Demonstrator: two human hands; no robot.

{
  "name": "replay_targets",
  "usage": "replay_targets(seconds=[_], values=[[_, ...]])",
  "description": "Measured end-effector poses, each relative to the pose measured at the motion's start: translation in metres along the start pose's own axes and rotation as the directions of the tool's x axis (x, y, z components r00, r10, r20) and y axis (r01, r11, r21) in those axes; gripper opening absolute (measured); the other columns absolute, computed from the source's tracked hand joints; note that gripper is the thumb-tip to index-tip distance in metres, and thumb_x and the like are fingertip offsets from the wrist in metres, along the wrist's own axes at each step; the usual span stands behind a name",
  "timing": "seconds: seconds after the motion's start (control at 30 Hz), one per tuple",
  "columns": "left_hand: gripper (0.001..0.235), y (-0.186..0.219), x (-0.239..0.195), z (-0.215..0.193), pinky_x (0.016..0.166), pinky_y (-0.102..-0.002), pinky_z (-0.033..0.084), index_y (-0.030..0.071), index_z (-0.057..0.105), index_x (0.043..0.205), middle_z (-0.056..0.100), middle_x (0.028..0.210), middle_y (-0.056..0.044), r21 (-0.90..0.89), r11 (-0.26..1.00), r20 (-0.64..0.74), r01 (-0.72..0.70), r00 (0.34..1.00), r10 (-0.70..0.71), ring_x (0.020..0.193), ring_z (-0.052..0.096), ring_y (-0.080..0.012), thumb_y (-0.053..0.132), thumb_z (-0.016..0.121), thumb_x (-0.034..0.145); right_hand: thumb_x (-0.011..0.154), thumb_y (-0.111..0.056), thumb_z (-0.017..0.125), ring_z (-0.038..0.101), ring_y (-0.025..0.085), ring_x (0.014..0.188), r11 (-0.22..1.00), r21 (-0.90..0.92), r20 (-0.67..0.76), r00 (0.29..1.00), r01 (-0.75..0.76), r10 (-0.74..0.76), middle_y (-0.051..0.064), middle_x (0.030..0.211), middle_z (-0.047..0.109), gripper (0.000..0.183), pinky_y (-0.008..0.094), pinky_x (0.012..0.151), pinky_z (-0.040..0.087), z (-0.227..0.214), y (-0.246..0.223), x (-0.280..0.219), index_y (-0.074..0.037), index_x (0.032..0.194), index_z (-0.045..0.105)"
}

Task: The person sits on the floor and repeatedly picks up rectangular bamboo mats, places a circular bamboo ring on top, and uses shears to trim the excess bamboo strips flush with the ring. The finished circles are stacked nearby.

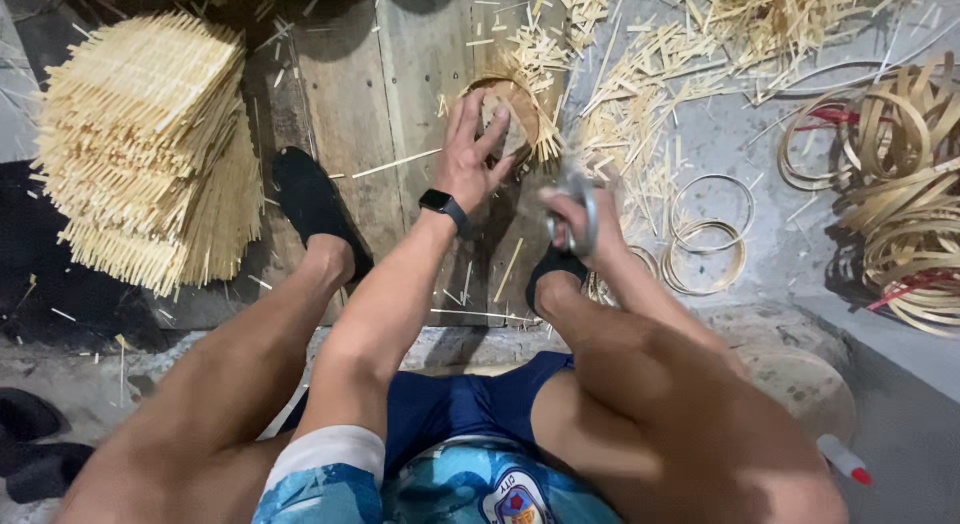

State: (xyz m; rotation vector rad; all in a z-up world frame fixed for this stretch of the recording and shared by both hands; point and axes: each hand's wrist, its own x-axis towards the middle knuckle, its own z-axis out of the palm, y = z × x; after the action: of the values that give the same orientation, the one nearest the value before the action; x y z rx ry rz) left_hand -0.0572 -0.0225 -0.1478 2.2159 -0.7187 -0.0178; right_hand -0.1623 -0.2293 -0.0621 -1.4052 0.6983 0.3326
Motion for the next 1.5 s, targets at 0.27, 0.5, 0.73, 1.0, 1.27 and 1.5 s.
replay_targets(seconds=[0.27, 0.5, 0.73, 1.0, 1.27, 1.5], values=[[0.087, 0.013, 0.002, 0.009, 0.126, -0.05, 0.041, 0.023, 0.053, 0.15, 0.033, 0.165, -0.025, 0.244, 0.966, -0.04, 0.089, 0.996, -0.081, 0.152, 0.038, -0.0458, 0.002, 0.084, 0.073, 0.099, -0.046, 0.071, 0.064, 0.025, 0.06, 0.673, -0.737, 0.001, 0.995, -0.068, 0.102, 0.016, 0.071, 0.066, 0.049, 0.04, 0.058, 0.052, -0.073, -0.002, 0.03, 0.002, 0.088, 0.067], [0.079, 0.045, 0.004, 0.037, 0.12, -0.049, 0.041, 0.012, 0.051, 0.148, 0.039, 0.156, -0.03, -0.088, 0.949, -0.233, 0.303, 0.92, -0.315, 0.145, 0.042, -0.0489, 0.024, 0.088, 0.079, 0.086, -0.041, 0.078, 0.064, 0.042, 0.089, 0.118, -0.942, 0.209, 0.823, 0.315, -0.528, 0.022, 0.095, 0.064, 0.047, 0.05, 0.075, 0.052, -0.077, 0.02, 0.066, 0.001, 0.102, 0.066], [0.082, 0.054, 0.01, 0.027, 0.118, -0.049, 0.043, 0.006, 0.046, 0.146, 0.049, 0.148, -0.026, -0.163, 0.917, -0.196, 0.363, 0.9, -0.391, 0.139, 0.049, -0.0445, 0.02, 0.085, 0.076, 0.087, -0.041, 0.078, 0.063, 0.038, 0.089, 0.027, -0.953, 0.259, 0.862, 0.3, -0.435, 0.02, 0.094, 0.064, 0.044, 0.052, 0.07, 0.051, -0.091, 0.009, 0.094, -0.001, 0.101, 0.066], [0.082, 0.041, 0.01, 0.019, 0.116, -0.048, 0.043, 0.007, 0.048, 0.147, 0.056, 0.143, -0.021, -0.181, 0.934, -0.098, 0.306, 0.94, -0.327, 0.133, 0.053, -0.0416, 0.011, 0.078, 0.07, 0.086, -0.029, 0.076, 0.062, 0.034, 0.089, -0.053, -0.943, 0.309, 0.808, 0.328, -0.502, 0.016, 0.09, 0.062, 0.03, 0.048, 0.075, 0.052, -0.097, 0.026, 0.112, -0.002, 0.092, 0.063], [0.073, 0.036, 0.014, -0.002, 0.121, -0.045, 0.041, 0.014, 0.057, 0.142, 0.057, 0.142, -0.015, -0.161, 0.966, 0.071, 0.203, 0.979, -0.193, 0.136, 0.052, -0.0381, 0.004, 0.074, 0.072, 0.069, -0.042, 0.079, 0.061, 0.036, 0.078, -0.119, -0.893, 0.413, 0.685, 0.434, -0.6, 0.02, 0.085, 0.061, 0.051, 0.048, 0.066, 0.053, -0.09, 0.018, 0.117, 0.001, 0.092, 0.065], [0.08, 0.029, 0.02, -0.024, 0.121, -0.044, 0.038, 0.014, 0.059, 0.14, 0.056, 0.143, -0.013, -0.158, 0.964, 0.242, 0.215, 0.955, -0.173, 0.138, 0.048, -0.037, -0.006, 0.069, 0.063, 0.084, -0.038, 0.076, 0.064, 0.034, 0.091, -0.098, -0.926, 0.371, 0.834, 0.364, -0.408, 0.018, 0.095, 0.064, 0.039, 0.048, 0.071, 0.053, -0.093, 0.008, 0.124, -0.003, 0.1, 0.067]])
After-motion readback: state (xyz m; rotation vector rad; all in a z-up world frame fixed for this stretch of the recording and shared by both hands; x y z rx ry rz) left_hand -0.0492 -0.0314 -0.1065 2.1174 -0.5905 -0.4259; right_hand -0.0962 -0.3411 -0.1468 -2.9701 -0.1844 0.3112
